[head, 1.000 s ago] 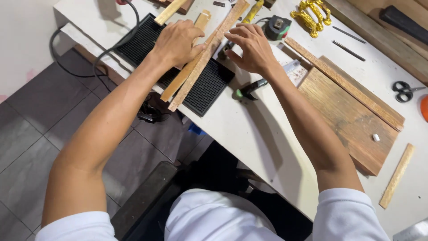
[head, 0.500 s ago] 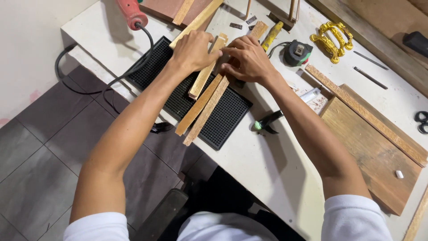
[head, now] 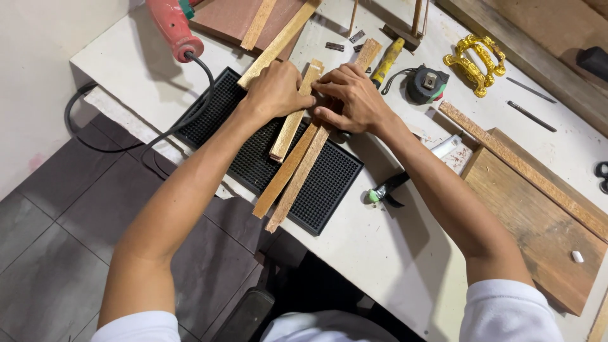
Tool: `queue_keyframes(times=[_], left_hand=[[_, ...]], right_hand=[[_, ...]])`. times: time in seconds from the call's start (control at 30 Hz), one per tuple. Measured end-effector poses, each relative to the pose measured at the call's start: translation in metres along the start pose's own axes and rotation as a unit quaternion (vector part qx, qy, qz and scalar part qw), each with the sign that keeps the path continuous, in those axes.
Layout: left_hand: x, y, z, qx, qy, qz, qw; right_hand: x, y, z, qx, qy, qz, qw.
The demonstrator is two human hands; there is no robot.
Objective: The person measures thin wood strips against a steel ruler, marks them with a pencil, and cuts a strip with a small knife. They then position the strips on a wooden board and hammer nails through them to attach the strips, forming a frame on the board.
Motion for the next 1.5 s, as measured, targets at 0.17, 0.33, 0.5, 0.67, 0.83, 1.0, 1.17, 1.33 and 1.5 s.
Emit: queue_keyframes(times=[0.17,0.33,0.5,0.67,0.83,1.0,1.17,1.33,1.5], left_hand=[[0.000,-0.001,-0.002,0.004,0.019,-0.001,1.000],[0.021,0.018,0.015,-0.016,0.020,0.043,0.999],[0.040,0.042,0.041,-0.079,0.022,0.097,0.992],[0.034,0.043,0.071,-0.175,0.100,0.093,0.975],[0.023,0.055,0.140,-0.235,0.115,0.084,0.961],[-0.005,0.047,0.217,-0.323,0.133,0.046,0.936],[-0.030,0.060,0.300,-0.353,0.162,-0.034,0.921],[-0.074,0.051,0.364,-0.443,0.115,-0.015,0.889],[-0.106,0.065,0.415,-0.420,0.128,-0.102,0.892]], right_hand=[[0.002,-0.002,0.003,0.007,0.045,0.002,0.999],[0.024,-0.002,-0.007,-0.006,0.080,0.011,0.997],[0.053,0.014,-0.028,-0.017,0.097,0.047,0.994],[0.080,0.056,-0.050,-0.015,0.088,0.119,0.989],[0.103,0.124,-0.062,-0.067,0.111,0.150,0.980],[0.124,0.207,-0.074,-0.140,0.146,0.165,0.965],[0.135,0.292,-0.090,-0.218,0.176,0.173,0.944],[0.135,0.365,-0.107,-0.291,0.185,0.181,0.921],[0.132,0.422,-0.119,-0.334,0.175,0.171,0.910]])
Point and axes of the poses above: each hand's wrist, its own y-axis away from the middle knuckle, its own x-axis out of the back of the hand, z = x × y, the point moved 2 cm from there along -y, towards the middle knuckle, and after that the axes turned 15 degrees about -z, right-handed, at the moved point
